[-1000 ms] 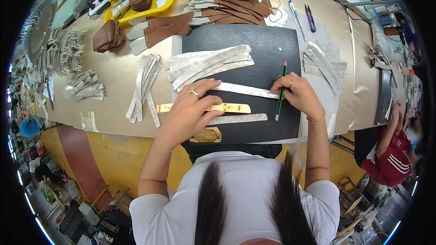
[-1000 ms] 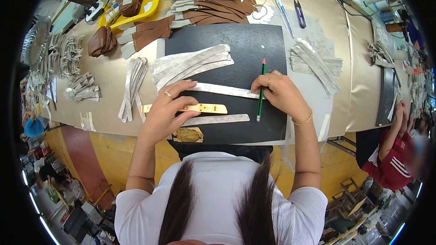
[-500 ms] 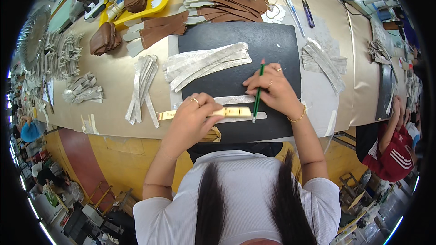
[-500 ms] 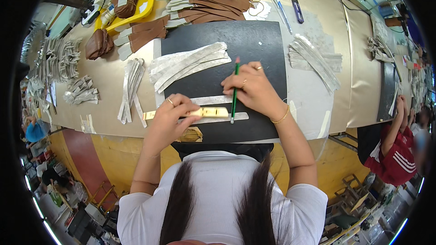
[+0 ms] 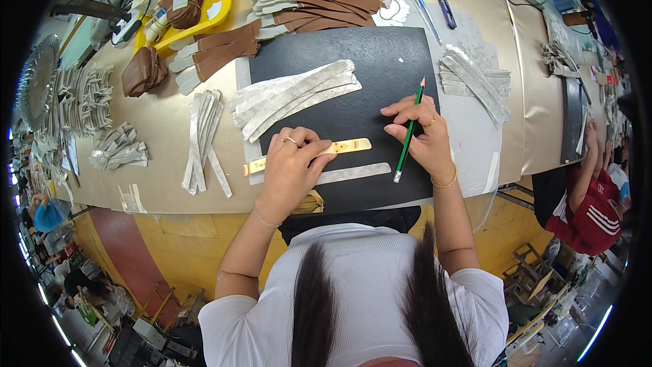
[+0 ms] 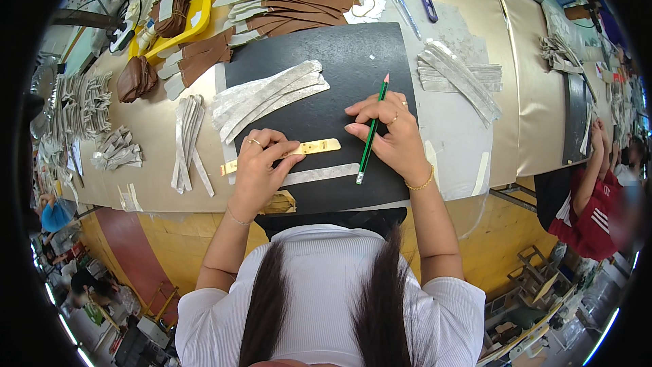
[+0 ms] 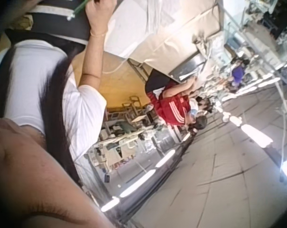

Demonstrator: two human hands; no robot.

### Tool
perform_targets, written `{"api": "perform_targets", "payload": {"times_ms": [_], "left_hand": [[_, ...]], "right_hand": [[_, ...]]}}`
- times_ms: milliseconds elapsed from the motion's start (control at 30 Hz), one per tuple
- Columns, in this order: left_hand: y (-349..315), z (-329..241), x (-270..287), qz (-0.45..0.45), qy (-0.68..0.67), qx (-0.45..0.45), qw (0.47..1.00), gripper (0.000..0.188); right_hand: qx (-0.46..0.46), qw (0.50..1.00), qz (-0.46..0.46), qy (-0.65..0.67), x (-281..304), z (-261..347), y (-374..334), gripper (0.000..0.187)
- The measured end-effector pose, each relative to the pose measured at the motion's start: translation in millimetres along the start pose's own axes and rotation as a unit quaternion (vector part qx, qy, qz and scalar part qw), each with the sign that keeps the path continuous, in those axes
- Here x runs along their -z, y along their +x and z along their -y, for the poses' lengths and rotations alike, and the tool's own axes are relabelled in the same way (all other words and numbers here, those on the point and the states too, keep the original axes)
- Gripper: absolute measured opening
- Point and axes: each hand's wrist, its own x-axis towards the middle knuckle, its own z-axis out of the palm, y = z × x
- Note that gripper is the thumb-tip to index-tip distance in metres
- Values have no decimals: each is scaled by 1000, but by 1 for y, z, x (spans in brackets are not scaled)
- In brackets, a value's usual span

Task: The person uses a pencil and a small ruler to mark measurements on multiple white fabric strips laid on a black mat. After marking, the person gathers the strips and places them into a clear plastic bag.

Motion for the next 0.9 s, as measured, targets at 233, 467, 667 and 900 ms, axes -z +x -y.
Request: {"api": "perform_targets", "payload": {"times_ms": [233,467,667,900], "left_hand": [[-1,0,-2,-5,-2,3,1000,21],[0,0,-2,-2,-5,19,1000,21],[1,-1,-5,-8,-12,31,999,17],[1,0,-5,-11,-17,23,1000,13]], "right_hand": [[-4,1000,-10,1,-1,3,-3,16],[-62,994,-30,83,-17,32,-1,20],[-80,992,38,87,-44,46,-8,10],[-78,994,73,5,-53,50,-3,15]]}}
